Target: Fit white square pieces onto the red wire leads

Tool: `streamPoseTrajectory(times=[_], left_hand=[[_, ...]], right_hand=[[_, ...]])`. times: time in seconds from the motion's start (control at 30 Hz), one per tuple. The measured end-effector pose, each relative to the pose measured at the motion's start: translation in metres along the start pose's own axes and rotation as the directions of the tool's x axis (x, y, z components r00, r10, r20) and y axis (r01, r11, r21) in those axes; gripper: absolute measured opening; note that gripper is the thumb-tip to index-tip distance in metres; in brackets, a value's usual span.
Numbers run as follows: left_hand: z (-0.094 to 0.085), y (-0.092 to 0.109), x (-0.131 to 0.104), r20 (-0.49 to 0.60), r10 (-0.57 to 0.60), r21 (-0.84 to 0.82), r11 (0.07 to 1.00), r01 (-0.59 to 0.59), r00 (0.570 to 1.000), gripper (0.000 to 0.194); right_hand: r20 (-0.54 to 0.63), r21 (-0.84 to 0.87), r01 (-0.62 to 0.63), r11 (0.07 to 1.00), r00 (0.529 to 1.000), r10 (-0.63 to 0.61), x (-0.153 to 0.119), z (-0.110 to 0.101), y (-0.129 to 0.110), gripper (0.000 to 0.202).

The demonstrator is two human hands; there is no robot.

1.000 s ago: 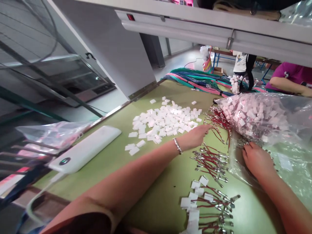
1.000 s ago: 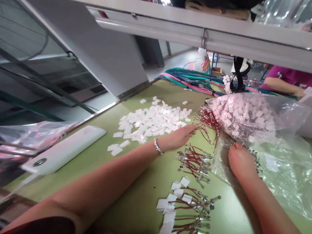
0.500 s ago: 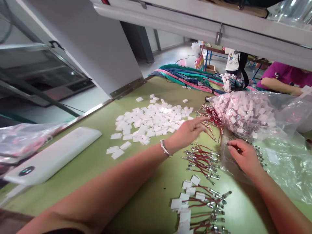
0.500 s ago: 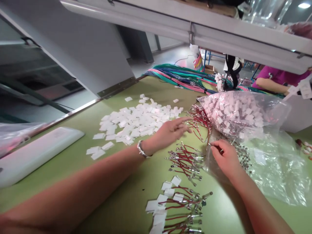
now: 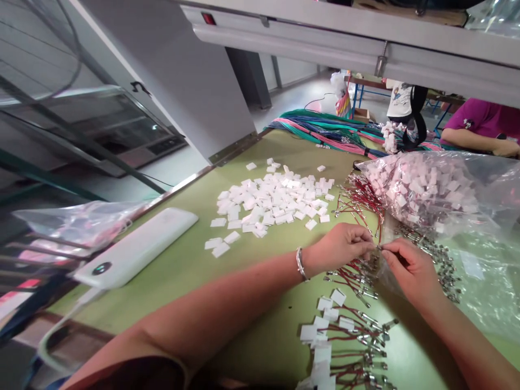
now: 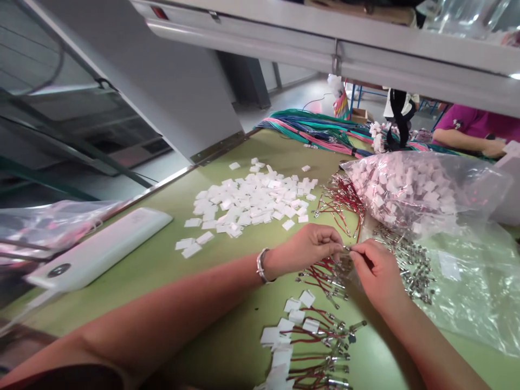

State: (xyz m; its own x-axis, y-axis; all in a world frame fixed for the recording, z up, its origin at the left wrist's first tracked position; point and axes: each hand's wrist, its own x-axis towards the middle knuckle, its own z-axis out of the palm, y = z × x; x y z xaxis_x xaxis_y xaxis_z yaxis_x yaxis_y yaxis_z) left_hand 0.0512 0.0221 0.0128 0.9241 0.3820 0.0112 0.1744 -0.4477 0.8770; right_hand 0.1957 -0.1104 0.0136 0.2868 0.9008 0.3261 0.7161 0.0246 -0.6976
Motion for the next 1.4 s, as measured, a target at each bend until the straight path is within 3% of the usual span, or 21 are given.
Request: streamPoseTrajectory(times=[0.07, 0.17, 0.27, 0.4, 0.53, 0.73, 0.9, 1.0, 1.2, 1.3, 1.4], left_hand=[[-0.001, -0.003, -0.002, -0.009, 0.091, 0.182, 0.979, -0.088, 0.996, 0.024], [-0.002, -0.008, -0.005, 0.096, 0.289, 0.489, 0.819, -0.298, 0.952, 0.025], [-0.004, -0.008, -0.005, 0.184, 0.355, 0.593, 0.703, -0.392, 0.916, 0.026], [-0.018, -0.004, 0.000, 0.163, 0.350, 0.525, 0.761, -0.381, 0.922, 0.027], [-0.032, -0.007, -0.005, 0.253, 0.293, 0.478, 0.791, -0.382, 0.922, 0.075], [-0.019, -0.024, -0.028, 0.301, 0.065, 0.573, 0.785, -0.235, 0.951, 0.078], [-0.009, -0.040, -0.026, 0.270, 0.091, 0.626, 0.740, -0.246, 0.959, 0.063], [-0.012, -0.049, -0.013, 0.248, 0.140, 0.654, 0.705, -0.272, 0.959, 0.058], [-0.012, -0.055, 0.007, 0.155, 0.186, 0.681, 0.691, -0.241, 0.970, 0.056], [-0.012, -0.050, 0.002, 0.099, 0.230, 0.660, 0.713, -0.237, 0.968, 0.053], [-0.024, -0.041, -0.012, -0.063, 0.252, 0.600, 0.783, -0.165, 0.966, 0.037]], right_hand=[[0.052, 0.006, -0.004, 1.000, 0.999, 0.003, 0.000, -0.002, -0.001, 0.019], [0.166, 0.037, -0.084, 0.996, 0.983, 0.077, 0.000, -0.002, -0.003, 0.020], [0.230, 0.075, -0.184, 0.980, 0.959, 0.163, -0.001, 0.001, -0.004, 0.023], [0.144, -0.014, -0.113, 0.994, 0.983, 0.113, -0.001, 0.001, 0.006, 0.022], [0.088, -0.255, 0.040, 0.966, 0.996, -0.018, -0.002, -0.002, 0.027, 0.022], [0.131, -0.494, 0.217, 0.842, 0.976, -0.175, -0.003, 0.006, 0.037, 0.028], [0.062, -0.453, 0.360, 0.816, 0.925, -0.374, -0.011, -0.001, 0.014, 0.023], [0.160, -0.416, 0.477, 0.774, 0.876, -0.454, -0.019, -0.002, 0.004, 0.019], [0.215, -0.448, 0.540, 0.712, 0.838, -0.501, -0.022, 0.001, 0.016, 0.018], [0.224, -0.440, 0.550, 0.710, 0.833, -0.506, -0.024, 0.000, 0.020, 0.017], [0.237, -0.402, 0.547, 0.734, 0.837, -0.494, -0.024, 0.000, 0.022, 0.018]])
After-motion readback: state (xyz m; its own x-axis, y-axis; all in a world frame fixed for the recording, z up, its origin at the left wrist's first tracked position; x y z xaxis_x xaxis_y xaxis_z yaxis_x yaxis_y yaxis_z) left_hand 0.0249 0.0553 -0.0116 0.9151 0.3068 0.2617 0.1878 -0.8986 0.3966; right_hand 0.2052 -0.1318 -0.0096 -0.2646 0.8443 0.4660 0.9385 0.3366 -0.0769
